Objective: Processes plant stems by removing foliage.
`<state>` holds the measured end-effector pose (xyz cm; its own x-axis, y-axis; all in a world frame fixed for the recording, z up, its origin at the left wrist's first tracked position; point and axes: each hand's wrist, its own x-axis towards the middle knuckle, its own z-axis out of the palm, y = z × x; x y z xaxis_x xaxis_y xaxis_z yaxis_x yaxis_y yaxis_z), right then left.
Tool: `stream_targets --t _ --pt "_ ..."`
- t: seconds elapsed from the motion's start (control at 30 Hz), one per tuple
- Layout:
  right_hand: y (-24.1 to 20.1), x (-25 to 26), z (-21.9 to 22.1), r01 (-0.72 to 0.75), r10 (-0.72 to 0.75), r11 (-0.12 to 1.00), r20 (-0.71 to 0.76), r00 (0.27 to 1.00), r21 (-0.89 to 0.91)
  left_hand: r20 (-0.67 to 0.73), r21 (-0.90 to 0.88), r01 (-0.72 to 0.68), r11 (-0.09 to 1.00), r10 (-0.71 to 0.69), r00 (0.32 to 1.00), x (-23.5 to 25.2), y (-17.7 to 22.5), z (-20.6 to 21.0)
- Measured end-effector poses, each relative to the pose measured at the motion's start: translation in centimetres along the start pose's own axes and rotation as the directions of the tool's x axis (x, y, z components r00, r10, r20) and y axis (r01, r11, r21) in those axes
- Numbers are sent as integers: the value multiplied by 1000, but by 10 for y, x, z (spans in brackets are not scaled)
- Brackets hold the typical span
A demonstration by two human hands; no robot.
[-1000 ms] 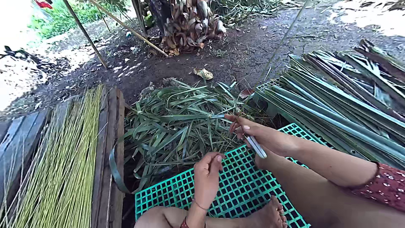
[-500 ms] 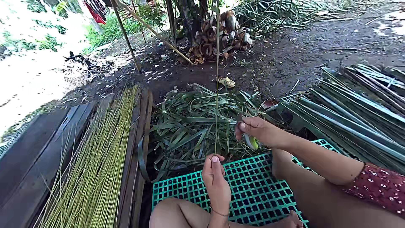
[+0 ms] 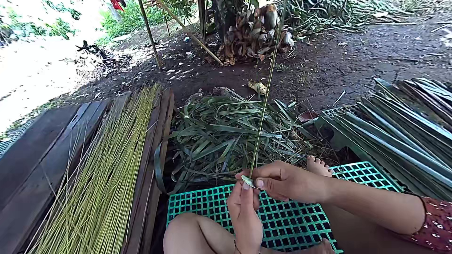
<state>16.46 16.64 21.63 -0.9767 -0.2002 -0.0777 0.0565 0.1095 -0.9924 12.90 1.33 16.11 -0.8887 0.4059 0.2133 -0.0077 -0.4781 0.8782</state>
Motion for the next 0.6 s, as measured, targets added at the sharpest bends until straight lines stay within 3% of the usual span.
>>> stream_targets --t 0.13,0.3,0.47,0.6 --pt "-5 -2 -7 73 -85 995 -181 980 -71 52 93 -19 996 14 999 -1 5 -7" --pt "-6 -6 -24 120 -97 992 -381 920 37 109 106 21 994 -32 993 -10 12 -21" --pt "-12 -19 -55 232 -124 968 -620 774 95 202 176 120 977 -155 967 -23 28 -60" --pt "-10 -29 -65 289 -140 953 -715 685 89 271 263 144 954 -216 938 -23 35 -108"
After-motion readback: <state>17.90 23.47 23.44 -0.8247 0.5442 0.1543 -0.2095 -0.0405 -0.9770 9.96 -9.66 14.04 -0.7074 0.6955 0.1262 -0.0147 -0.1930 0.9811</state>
